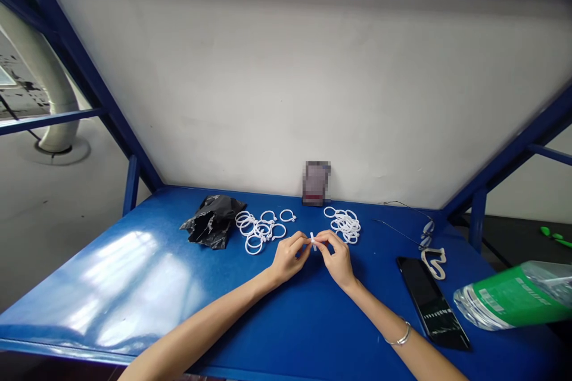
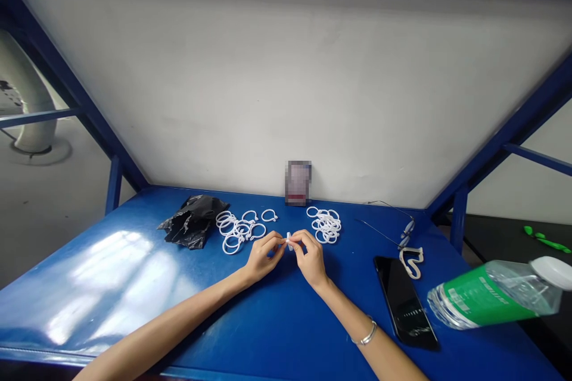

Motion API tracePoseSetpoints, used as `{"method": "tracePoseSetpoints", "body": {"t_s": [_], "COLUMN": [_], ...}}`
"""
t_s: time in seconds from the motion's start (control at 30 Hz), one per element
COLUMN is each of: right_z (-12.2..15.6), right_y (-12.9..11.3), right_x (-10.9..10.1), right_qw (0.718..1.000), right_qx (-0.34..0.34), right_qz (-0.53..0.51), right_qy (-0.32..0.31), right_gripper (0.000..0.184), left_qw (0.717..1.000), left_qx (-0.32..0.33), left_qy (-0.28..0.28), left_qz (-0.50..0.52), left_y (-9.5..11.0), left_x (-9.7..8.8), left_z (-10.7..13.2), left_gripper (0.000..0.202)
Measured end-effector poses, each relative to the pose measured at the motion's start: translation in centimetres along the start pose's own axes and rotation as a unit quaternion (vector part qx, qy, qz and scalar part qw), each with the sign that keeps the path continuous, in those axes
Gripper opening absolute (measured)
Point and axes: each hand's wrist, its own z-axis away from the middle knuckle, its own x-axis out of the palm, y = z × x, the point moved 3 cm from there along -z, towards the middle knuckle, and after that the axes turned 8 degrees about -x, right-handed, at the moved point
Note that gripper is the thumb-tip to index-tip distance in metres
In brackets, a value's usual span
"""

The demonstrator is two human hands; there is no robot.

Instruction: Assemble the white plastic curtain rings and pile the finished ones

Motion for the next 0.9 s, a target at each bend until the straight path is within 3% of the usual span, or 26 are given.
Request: {"method": "tracePoseSetpoints", "body": {"t_s": [0.5, 0.7, 0.8, 0.9], "right_z": [-0.06, -0.05, -0.04, -0.07], "right_y": [-0.14, -0.32, -0.31, -0.3], "right_x": [-0.05, -0.18, -0.21, -0.09], "right_qw": [1.0, 0.999, 0.999, 0.999], "right_qx": [-0.003, -0.014, -0.015, -0.014], "right_qz": [0.013, 0.027, 0.036, 0.047], "right_qy": [0.0, 0.016, 0.021, 0.006], "right_gripper": [0.01, 0.007, 0.006, 0.006], "left_qw": [1.0, 0.986, 0.981, 0.982], "left_qx": [-0.023, -0.12, -0.111, -0.099], "left_qy": [-0.006, -0.09, -0.143, -0.149], "left_qz": [0.019, 0.072, 0.07, 0.062], "left_y": [0.18, 0.16, 0.22, 0.24], "left_x": [-0.26, -0.01, 0.38, 0.54], "left_z": [-0.29, -0.32, -0.2, -0.13], "left_gripper": [0.011, 0.015, 0.015, 0.015]}}
